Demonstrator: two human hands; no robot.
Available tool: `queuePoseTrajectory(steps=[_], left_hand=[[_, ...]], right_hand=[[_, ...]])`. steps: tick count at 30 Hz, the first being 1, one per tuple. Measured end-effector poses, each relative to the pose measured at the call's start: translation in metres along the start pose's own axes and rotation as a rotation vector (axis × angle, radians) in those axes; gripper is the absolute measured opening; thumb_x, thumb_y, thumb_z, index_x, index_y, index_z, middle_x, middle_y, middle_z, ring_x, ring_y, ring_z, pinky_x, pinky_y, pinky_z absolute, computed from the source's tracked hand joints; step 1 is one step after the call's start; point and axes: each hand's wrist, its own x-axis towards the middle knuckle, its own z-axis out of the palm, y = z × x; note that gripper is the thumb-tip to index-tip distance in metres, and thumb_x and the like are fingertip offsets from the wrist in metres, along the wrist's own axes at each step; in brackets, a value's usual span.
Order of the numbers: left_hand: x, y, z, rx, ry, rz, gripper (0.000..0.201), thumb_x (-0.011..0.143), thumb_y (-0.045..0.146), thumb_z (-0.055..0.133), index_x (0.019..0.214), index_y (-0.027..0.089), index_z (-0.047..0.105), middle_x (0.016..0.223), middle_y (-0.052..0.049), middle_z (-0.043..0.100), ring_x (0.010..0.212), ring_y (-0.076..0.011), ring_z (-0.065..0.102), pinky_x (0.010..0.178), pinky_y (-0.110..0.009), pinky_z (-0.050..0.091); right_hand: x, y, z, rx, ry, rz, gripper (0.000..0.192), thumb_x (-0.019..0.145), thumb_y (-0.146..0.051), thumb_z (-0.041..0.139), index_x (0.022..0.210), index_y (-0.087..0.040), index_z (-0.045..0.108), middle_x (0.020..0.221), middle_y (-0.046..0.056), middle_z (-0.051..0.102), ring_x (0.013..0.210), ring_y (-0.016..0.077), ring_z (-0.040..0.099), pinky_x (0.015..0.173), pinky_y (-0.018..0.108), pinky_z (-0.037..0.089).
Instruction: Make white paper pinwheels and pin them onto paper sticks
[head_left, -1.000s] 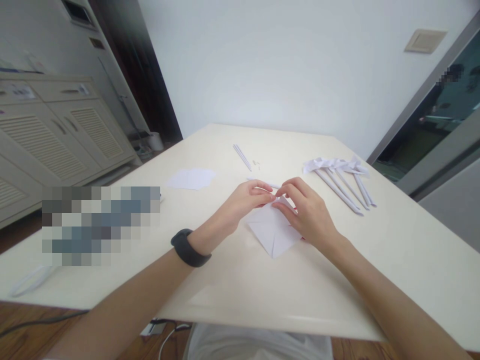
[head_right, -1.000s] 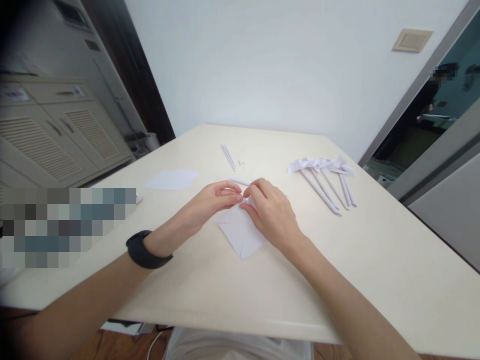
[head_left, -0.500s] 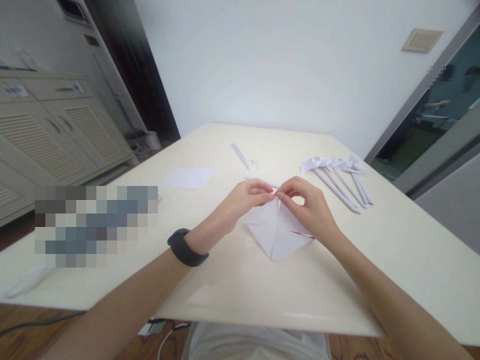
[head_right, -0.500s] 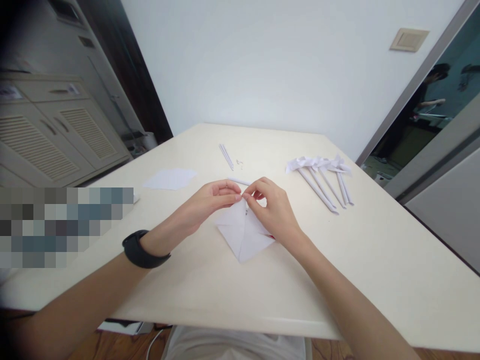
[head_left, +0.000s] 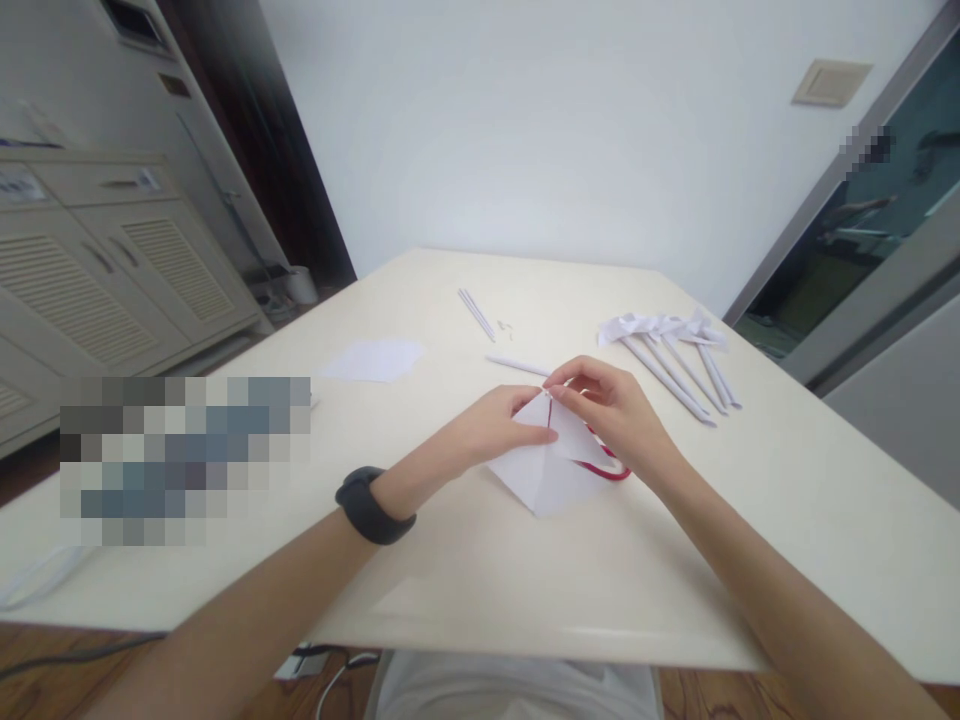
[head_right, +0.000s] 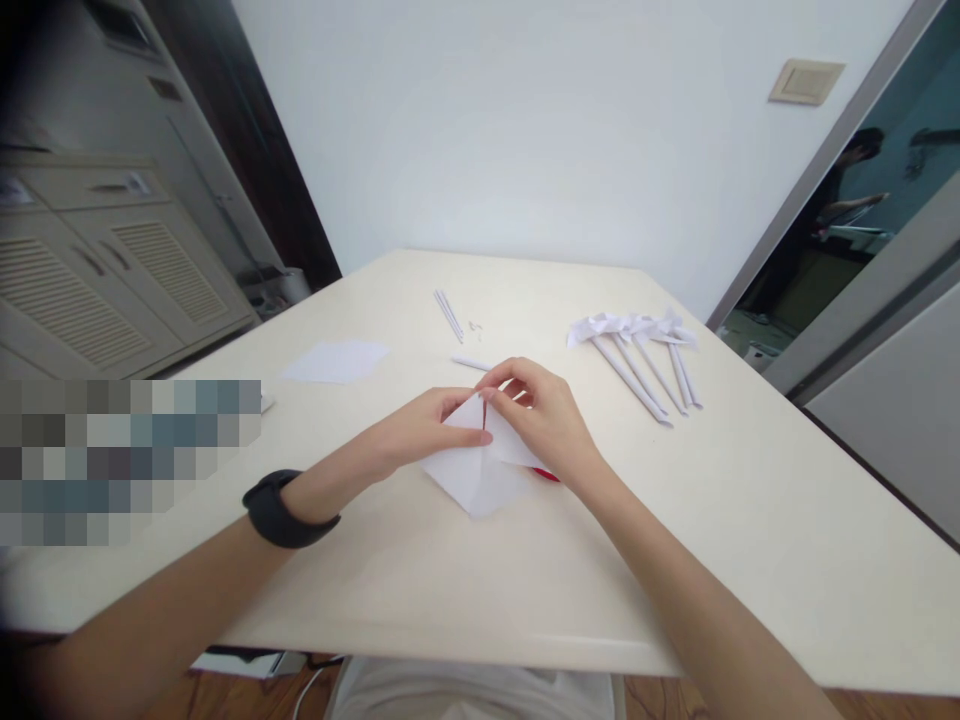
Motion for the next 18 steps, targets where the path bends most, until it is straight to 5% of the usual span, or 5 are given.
queuePoseTrajectory(steps=[7,10,18], left_hand=[[0.002,-0.002,-0.007,-0.139,0.255,-0.035,0.027,0.071,0.029,0.060,0.096,0.017,0.062,0.096,-0.006,0.067,0.080,-0.0209,0.063,0.062,-0.026,0.046],[0.003,-0.004,-0.009,-0.223,0.330,-0.018,0.031,0.072,0.030,0.060,0.100,0.017,0.059,0.103,-0.007,0.066,0.081,-0.0201,0.063,0.064,-0.027,0.048],[0.002,-0.007,-0.007,-0.241,0.345,-0.003,0.033,0.072,0.028,0.062,0.102,0.018,0.054,0.098,-0.006,0.063,0.082,-0.0190,0.061,0.067,-0.028,0.048]], right_hand=[[0.008,0.006,-0.017,0.045,0.161,0.029,0.019,0.082,-0.035,0.051,0.088,-0.019,0.058,0.086,0.003,0.061,0.072,0.0126,0.056,0.063,0.025,0.046],[0.011,0.007,-0.026,0.048,0.110,0.057,0.021,0.080,-0.038,0.053,0.088,-0.019,0.058,0.094,0.004,0.061,0.081,0.0147,0.057,0.066,0.027,0.047],[0.012,0.012,-0.029,0.025,0.027,0.097,0.013,0.079,-0.030,0.053,0.080,-0.018,0.058,0.081,0.002,0.062,0.076,0.0141,0.057,0.067,0.027,0.046]])
